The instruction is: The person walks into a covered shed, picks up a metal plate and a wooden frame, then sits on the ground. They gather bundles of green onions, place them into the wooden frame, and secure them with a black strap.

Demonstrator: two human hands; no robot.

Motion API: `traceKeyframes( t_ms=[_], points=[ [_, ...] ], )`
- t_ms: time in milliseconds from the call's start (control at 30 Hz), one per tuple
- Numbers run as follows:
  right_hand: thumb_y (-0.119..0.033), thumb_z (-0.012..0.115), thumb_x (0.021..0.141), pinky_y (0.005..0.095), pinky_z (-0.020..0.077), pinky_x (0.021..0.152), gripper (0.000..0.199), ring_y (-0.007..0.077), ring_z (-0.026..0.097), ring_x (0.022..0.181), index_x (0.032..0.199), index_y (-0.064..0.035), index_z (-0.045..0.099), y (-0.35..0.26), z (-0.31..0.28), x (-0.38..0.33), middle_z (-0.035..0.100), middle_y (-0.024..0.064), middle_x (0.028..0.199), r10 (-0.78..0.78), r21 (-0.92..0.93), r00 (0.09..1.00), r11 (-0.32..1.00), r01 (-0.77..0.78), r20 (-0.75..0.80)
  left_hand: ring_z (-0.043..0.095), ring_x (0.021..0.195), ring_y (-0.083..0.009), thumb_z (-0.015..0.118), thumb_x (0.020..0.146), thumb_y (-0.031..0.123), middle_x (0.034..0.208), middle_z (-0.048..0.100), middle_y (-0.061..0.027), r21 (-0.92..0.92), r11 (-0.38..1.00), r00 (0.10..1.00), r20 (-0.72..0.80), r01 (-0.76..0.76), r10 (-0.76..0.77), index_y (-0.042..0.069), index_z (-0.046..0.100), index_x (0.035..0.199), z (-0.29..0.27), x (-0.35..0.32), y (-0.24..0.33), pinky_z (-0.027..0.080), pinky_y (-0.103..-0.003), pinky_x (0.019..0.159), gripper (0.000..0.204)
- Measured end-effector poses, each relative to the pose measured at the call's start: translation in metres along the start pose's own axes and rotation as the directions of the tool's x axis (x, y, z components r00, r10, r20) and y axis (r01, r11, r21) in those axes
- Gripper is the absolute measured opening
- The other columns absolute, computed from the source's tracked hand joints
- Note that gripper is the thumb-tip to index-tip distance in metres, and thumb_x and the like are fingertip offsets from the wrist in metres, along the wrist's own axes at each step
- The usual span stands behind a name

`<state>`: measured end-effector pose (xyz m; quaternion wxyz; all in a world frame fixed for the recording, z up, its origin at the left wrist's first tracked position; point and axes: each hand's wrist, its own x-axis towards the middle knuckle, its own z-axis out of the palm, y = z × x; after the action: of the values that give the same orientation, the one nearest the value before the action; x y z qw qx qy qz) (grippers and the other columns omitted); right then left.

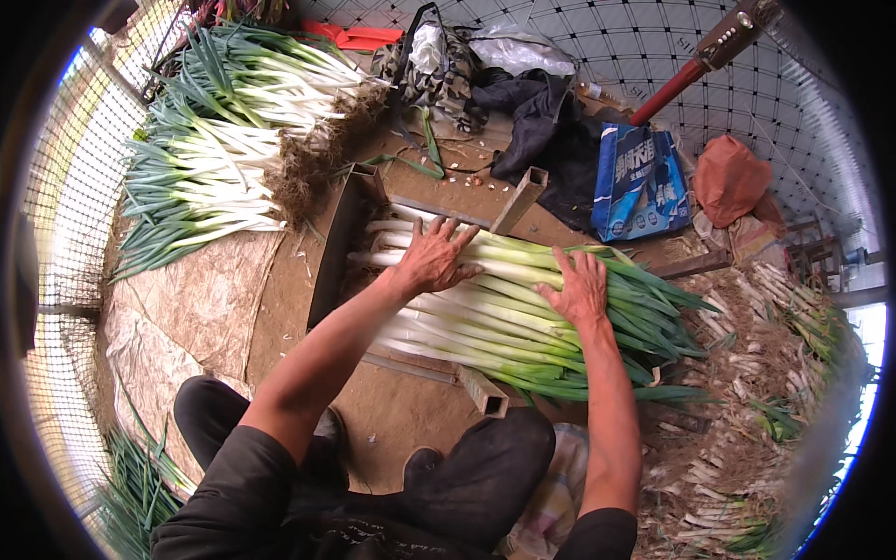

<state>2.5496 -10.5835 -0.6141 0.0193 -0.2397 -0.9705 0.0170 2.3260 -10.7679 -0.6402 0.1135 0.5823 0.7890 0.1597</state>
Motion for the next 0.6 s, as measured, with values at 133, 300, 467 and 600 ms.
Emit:
traceKeyframes(
  t_ms=[133,300,467,600],
  points=[
    [-0.056,0.07,0.067,0.0447,0.0326,0.094,0.077,0.031,0.043,0.115,0.124,-0.0078,0.055,-0.005,0.0,0.0,0.051,0.0143,0.119,-0.04,-0.063,0.992,0.997,0.032,-0.124,0.034,0.13,-0.0413,0.06,0.082,0.05,0.141,0.036,-0.0211,0.234,0.968,0.988,0.147,-0.09,0.056,0.014,0.031,0.143,0.0,-0.001,-0.022,0.024,-0.063,0.104,0.077],
    [-0.055,0.071,0.065,0.0459,0.0311,0.095,0.075,0.0316,0.041,0.116,0.119,-0.0056,0.055,-0.02,-0.002,-0.016,0.049,0.0146,0.122,0.017,0.112,0.996,0.993,-0.028,0.091,0.049,0.114,-0.029,0.068,0.076,0.041,0.117,0.054,-0.0123,0.218,0.975,0.99,0.139,-0.048,0.018,0.016,0.036,0.139,0.015,-0.028,-0.022,0.03,-0.059,0.1,0.074],
    [-0.057,0.065,0.071,0.0462,0.0293,0.094,0.072,0.0306,0.041,0.114,0.121,-0.0067,0.052,-0.013,0.014,-0.022,0.05,0.0135,0.118,-0.03,-0.065,0.996,0.998,0.024,-0.088,0.041,0.123,-0.0341,0.065,0.079,0.043,0.128,0.045,-0.017,0.307,0.952,0.997,0.077,-0.014,-0.011,0.014,0.03,0.142,0.016,-0.02,-0.011,0.027,-0.061,0.102,0.078],
    [-0.058,0.061,0.074,0.0457,0.0293,0.096,0.07,0.031,0.041,0.114,0.12,-0.0068,0.052,-0.003,0.014,-0.001,0.049,0.0134,0.117,0.008,-0.028,0.998,1.0,-0.01,-0.069,0.036,0.128,-0.0362,0.064,0.079,0.051,0.133,0.043,-0.0186,0.214,0.977,0.987,0.159,-0.015,-0.02,0.014,0.029,0.143,0.002,0.012,-0.019,0.025,-0.063,0.102,0.082]
  ],
)
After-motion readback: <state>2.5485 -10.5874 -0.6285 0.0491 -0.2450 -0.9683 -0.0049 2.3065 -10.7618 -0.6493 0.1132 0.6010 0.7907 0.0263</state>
